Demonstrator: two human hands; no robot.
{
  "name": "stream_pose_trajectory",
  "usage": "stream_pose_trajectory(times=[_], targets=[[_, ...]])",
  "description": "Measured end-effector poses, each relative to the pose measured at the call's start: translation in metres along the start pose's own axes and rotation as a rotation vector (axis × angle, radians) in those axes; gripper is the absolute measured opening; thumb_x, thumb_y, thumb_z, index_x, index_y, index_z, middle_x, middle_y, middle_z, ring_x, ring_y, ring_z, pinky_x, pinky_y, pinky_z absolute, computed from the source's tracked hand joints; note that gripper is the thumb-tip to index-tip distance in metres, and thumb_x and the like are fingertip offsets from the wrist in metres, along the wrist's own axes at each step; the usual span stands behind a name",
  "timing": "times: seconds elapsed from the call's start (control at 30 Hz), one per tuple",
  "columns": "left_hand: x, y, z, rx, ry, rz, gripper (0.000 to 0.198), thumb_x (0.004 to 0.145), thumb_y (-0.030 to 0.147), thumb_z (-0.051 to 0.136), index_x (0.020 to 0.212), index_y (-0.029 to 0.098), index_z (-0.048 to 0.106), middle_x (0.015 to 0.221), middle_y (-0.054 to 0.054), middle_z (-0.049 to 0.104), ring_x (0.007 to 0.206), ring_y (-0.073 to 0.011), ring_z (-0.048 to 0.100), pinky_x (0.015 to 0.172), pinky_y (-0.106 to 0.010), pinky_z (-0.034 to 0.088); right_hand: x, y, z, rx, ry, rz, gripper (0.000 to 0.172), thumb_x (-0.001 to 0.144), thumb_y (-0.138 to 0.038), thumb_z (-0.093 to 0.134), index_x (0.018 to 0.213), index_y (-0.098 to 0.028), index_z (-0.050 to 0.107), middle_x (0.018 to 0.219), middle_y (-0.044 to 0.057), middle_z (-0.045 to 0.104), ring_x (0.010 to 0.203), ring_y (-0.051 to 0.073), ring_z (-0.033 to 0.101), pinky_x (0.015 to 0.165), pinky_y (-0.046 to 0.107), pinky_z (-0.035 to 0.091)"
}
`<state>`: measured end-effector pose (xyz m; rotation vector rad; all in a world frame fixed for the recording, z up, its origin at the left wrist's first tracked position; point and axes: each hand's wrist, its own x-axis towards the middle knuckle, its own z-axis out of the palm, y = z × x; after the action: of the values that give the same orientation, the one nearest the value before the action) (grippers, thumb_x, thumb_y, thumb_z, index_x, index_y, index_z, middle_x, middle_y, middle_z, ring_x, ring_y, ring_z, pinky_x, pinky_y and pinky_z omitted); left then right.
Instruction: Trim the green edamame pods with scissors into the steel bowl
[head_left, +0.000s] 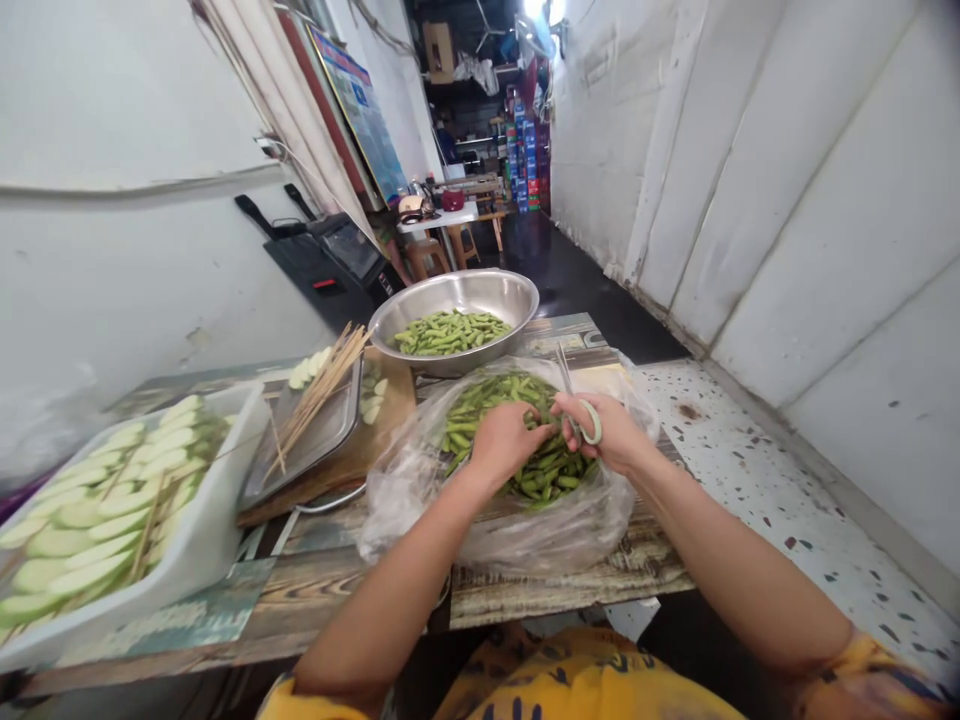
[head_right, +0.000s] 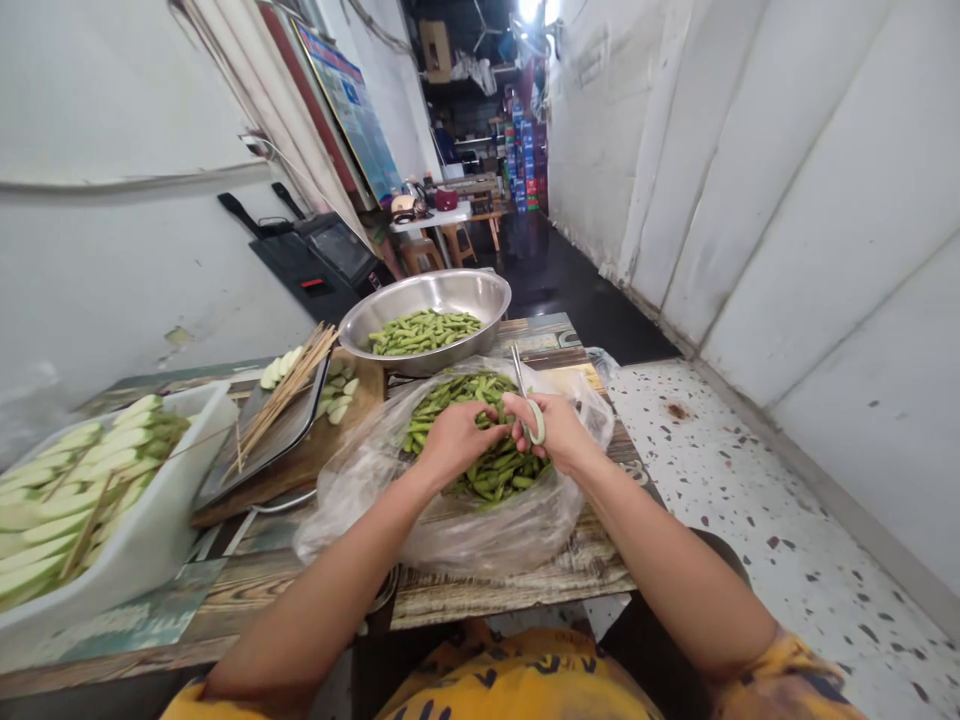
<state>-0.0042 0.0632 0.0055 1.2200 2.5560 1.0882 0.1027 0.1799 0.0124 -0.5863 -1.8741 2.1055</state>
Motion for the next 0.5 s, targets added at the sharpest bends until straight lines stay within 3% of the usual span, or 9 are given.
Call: stream_pose_trajectory(times=[0.17, 0.23, 0.37, 0.5], targets=[[0.009, -0.010, 0.002, -0.177, -0.058, -0.067, 0.013, 0.065, 0.030, 0.066, 0.069, 0.019, 0.070, 0.072, -0.003, 0.067, 0.070, -0.0177, 0.058, 0.069, -0.027, 0.038, -0.002, -0.002, -0.002, -0.071, -0.145, 0.061, 0.040, 0.071, -0.051, 0.065, 0.078, -0.012, 0.060, 0.047, -0.003, 0.053, 0.034, 0.006, 0.046, 0.026, 0.013, 0.022], [0.008, -0.014, -0.001, -0.330, -0.053, -0.143, 0.012, 0.063, 0.028, 0.066, 0.067, 0.017, 0.067, 0.063, 0.000, 0.063, 0.061, -0.0141, 0.054, 0.061, -0.025, 0.037, -0.005, -0.004, -0.002, -0.098, -0.183, 0.073, 0.039, 0.072, -0.051, 0.065, 0.077, -0.012, 0.060, 0.047, -0.003, 0.053, 0.034, 0.006, 0.046, 0.026, 0.013, 0.023], [0.001, -0.021, -0.010, -0.811, -0.186, -0.321, 0.015, 0.064, 0.027, 0.063, 0.062, 0.018, 0.051, 0.042, 0.008, 0.036, 0.036, -0.0049, 0.027, 0.040, -0.020, 0.018, -0.010, -0.008, -0.002, -0.179, -0.203, 0.086, 0.040, 0.072, -0.053, 0.064, 0.073, -0.013, 0.057, 0.046, -0.003, 0.054, 0.035, 0.007, 0.046, 0.026, 0.014, 0.022], [-0.006, -0.027, -0.021, -1.096, -0.237, -0.324, 0.015, 0.064, 0.023, 0.057, 0.061, 0.017, 0.044, 0.049, 0.005, 0.048, 0.033, -0.0016, 0.024, 0.037, -0.018, 0.014, -0.013, -0.009, -0.004, -0.330, -0.296, 0.072, 0.044, 0.070, -0.056, 0.064, 0.064, -0.014, 0.053, 0.049, -0.001, 0.056, 0.037, 0.008, 0.047, 0.028, 0.016, 0.026]])
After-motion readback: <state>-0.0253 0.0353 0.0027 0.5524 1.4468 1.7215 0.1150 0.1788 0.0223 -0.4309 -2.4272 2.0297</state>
